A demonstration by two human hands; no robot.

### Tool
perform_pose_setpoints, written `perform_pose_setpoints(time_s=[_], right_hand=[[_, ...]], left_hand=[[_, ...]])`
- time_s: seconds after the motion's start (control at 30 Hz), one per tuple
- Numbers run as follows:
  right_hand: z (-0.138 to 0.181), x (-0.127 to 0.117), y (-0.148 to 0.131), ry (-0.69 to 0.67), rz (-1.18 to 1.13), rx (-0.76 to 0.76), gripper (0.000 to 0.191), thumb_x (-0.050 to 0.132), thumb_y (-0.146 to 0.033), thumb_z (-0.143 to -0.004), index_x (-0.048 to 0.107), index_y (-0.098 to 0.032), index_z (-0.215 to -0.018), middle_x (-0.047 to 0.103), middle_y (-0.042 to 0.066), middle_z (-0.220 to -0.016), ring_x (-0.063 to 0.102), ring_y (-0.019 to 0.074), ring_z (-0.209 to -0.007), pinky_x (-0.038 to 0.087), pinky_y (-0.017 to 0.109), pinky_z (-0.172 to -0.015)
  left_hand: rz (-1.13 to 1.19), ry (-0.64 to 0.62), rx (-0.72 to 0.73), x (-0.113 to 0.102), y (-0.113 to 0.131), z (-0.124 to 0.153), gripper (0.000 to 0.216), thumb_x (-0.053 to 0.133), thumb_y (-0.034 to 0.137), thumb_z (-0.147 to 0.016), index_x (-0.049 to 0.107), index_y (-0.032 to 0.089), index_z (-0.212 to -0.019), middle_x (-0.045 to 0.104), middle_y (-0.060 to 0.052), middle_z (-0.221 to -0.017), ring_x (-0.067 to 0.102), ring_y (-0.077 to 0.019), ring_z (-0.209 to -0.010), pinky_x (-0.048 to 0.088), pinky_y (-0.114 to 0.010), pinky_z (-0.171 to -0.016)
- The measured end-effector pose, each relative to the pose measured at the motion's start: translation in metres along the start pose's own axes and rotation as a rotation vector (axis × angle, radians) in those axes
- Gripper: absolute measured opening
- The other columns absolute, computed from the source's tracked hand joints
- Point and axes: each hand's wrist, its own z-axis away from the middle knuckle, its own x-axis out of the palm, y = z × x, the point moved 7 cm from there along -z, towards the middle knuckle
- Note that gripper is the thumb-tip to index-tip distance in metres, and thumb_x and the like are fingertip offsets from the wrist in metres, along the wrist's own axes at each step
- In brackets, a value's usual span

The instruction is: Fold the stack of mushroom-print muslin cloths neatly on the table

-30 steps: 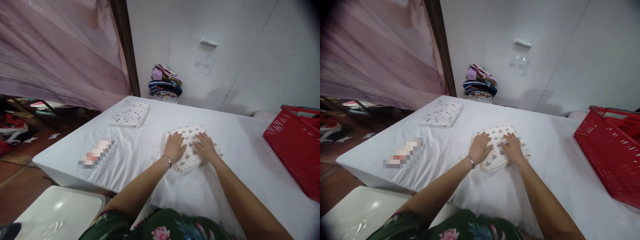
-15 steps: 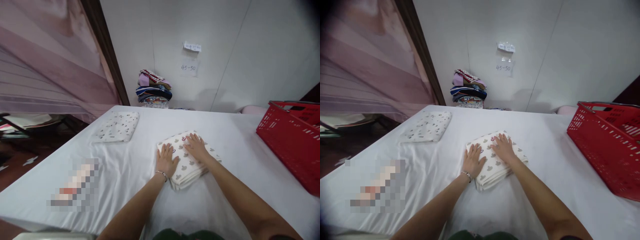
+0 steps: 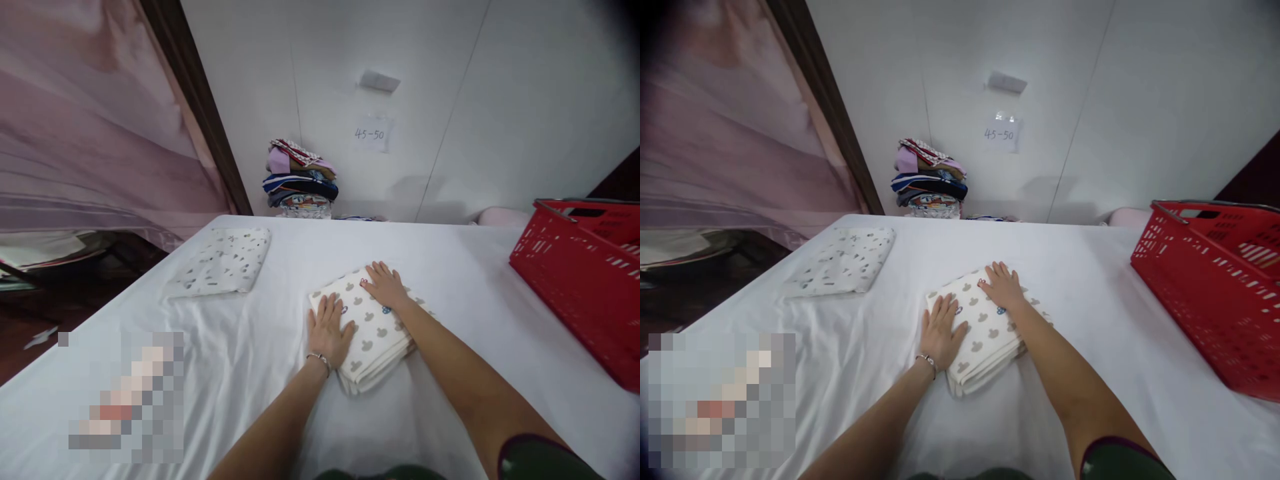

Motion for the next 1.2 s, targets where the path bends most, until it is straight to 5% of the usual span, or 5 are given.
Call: perform_pose_setpoints(time_s=[0.3, 0.63, 0.83, 1.03, 1.2], right_hand=[[0.034, -0.038, 0.066, -0.082, -0.843, 0.409, 0.052, 0.055, -0.049, -0.081, 0.053, -0.025, -0.127, 0.054, 0.008, -0.13, 0.054, 0.0236, -0.114, 0.046, 0.038, -0.09], [0.119, -0.036, 0.098, -0.123, -0.904, 0.677, 0.043, 0.064, -0.049, -0.072, 0.069, -0.014, -0.095, 0.068, 0.013, -0.101, 0.063, 0.026, -0.087, 0.052, 0.038, -0.071], [0.13, -0.027, 0.097, -0.09, -1.124, 0.709, 0.046, 0.062, -0.055, -0.073, 0.067, -0.014, -0.092, 0.069, 0.012, -0.094, 0.062, 0.0189, -0.073, 0.05, 0.026, -0.054], [0.143, -0.021, 0.105, 0.06, -1.435, 0.52, 0.039, 0.047, -0.047, -0.087, 0.062, -0.017, -0.106, 0.068, 0.007, -0.095, 0.062, 0.0152, -0.078, 0.052, 0.025, -0.065], [0.144, -0.017, 0.112, 0.064, -1.579, 0.497, 0.039, 0.046, -0.046, -0.088, 0.056, -0.017, -0.114, 0.068, 0.006, -0.084, 0.063, 0.0169, -0.076, 0.053, 0.03, -0.069]], left_hand=[[0.014, 0.007, -0.002, 0.002, -0.002, -0.003, 0.058, 0.035, 0.048, -0.089, 0.033, 0.021, -0.141, 0.02, -0.005, -0.152, 0.008, -0.0242, -0.14, 0.014, -0.051, -0.111], [0.005, 0.001, -0.005, -0.001, 0.0, -0.005, 0.059, 0.034, 0.049, -0.089, 0.033, 0.021, -0.14, 0.019, -0.003, -0.152, 0.008, -0.0225, -0.14, 0.015, -0.05, -0.111], [-0.034, -0.021, 0.0, -0.001, -0.001, -0.007, 0.057, 0.035, 0.049, -0.088, 0.035, 0.023, -0.139, 0.019, -0.002, -0.152, 0.008, -0.0226, -0.141, 0.018, -0.046, -0.112], [-0.078, -0.129, -0.086, -0.009, 0.005, -0.012, 0.058, 0.037, 0.055, -0.085, 0.039, 0.026, -0.136, 0.021, -0.002, -0.151, 0.012, -0.0267, -0.14, 0.017, -0.056, -0.109], [-0.127, -0.112, 0.102, -0.011, 0.057, 0.012, 0.051, 0.038, 0.059, -0.085, 0.052, 0.029, -0.124, 0.043, -0.003, -0.141, 0.026, -0.0265, -0.135, 0.008, -0.056, -0.11]])
